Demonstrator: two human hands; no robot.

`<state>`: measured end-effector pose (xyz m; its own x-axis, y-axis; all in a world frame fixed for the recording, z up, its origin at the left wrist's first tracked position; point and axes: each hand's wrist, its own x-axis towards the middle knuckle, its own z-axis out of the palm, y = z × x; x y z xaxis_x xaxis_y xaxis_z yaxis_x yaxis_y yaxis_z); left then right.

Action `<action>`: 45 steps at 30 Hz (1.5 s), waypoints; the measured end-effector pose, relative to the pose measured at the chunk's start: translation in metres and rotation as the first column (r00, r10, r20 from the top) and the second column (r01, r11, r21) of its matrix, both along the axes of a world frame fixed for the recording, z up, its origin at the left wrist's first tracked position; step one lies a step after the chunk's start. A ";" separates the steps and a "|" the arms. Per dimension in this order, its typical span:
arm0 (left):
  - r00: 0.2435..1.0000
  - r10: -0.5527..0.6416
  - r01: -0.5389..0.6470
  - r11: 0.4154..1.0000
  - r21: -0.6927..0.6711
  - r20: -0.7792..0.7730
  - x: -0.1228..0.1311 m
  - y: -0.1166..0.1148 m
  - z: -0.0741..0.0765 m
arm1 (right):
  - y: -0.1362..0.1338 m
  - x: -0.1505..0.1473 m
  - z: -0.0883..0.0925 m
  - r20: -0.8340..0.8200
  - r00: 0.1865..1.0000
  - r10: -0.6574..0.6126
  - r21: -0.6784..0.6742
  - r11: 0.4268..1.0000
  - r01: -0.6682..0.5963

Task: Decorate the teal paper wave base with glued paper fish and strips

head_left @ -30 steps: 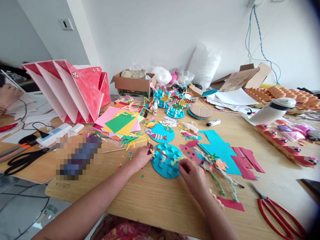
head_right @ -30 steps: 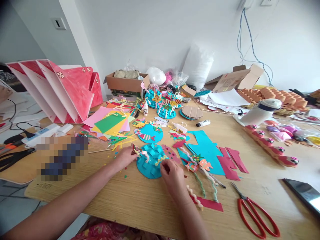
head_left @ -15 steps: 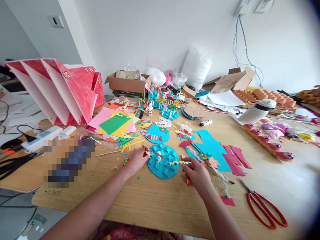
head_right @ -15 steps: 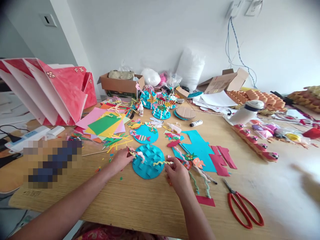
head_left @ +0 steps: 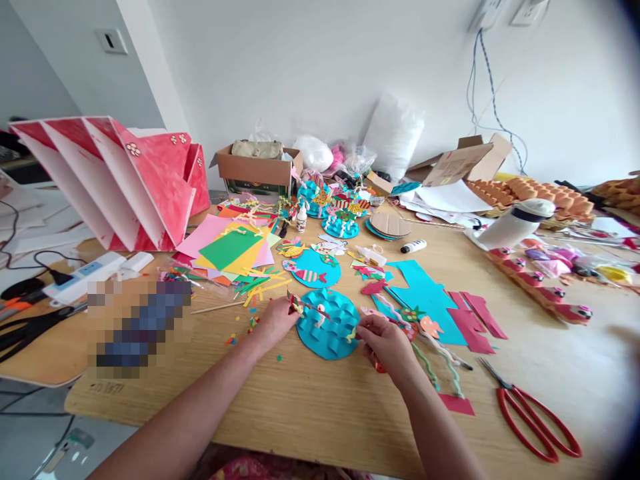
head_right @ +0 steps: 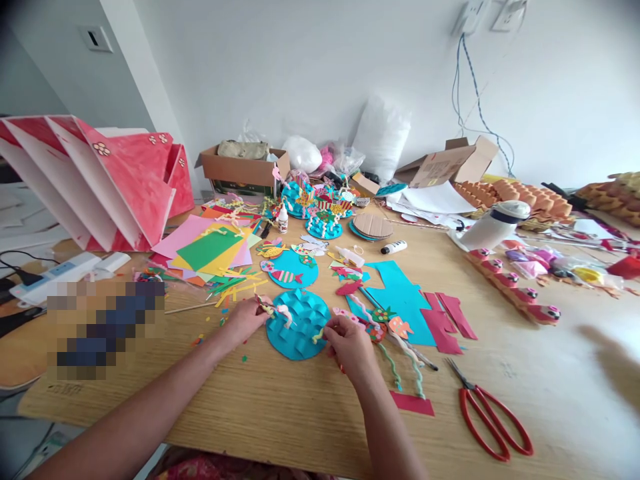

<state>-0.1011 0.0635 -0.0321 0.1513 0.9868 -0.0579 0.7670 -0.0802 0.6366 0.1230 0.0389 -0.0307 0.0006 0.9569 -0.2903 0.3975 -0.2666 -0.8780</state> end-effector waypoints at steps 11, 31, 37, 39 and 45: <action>1.000 -0.008 0.008 1.000 0.007 -0.027 -0.001 0.005 -0.009 | -0.025 -0.016 0.015 0.275 0.926 -0.259 0.548 0.834 0.070; 0.987 0.050 -0.055 0.998 -0.028 -0.154 0.005 0.001 0.000 | -0.028 -0.026 -0.008 0.692 0.703 -0.161 0.600 0.670 -0.437; 0.986 0.051 -0.054 0.998 -0.015 -0.161 0.005 0.002 -0.001 | -0.030 -0.028 -0.011 0.529 0.829 -0.181 0.613 0.757 -0.226; 0.984 0.054 -0.056 0.998 -0.011 -0.168 0.005 0.002 -0.002 | -0.029 -0.028 -0.012 0.469 0.860 -0.202 0.600 0.787 -0.142; 0.982 0.053 -0.053 0.999 0.004 -0.181 0.004 0.002 -0.005 | -0.026 -0.028 -0.008 0.487 0.863 -0.136 0.565 0.802 -0.193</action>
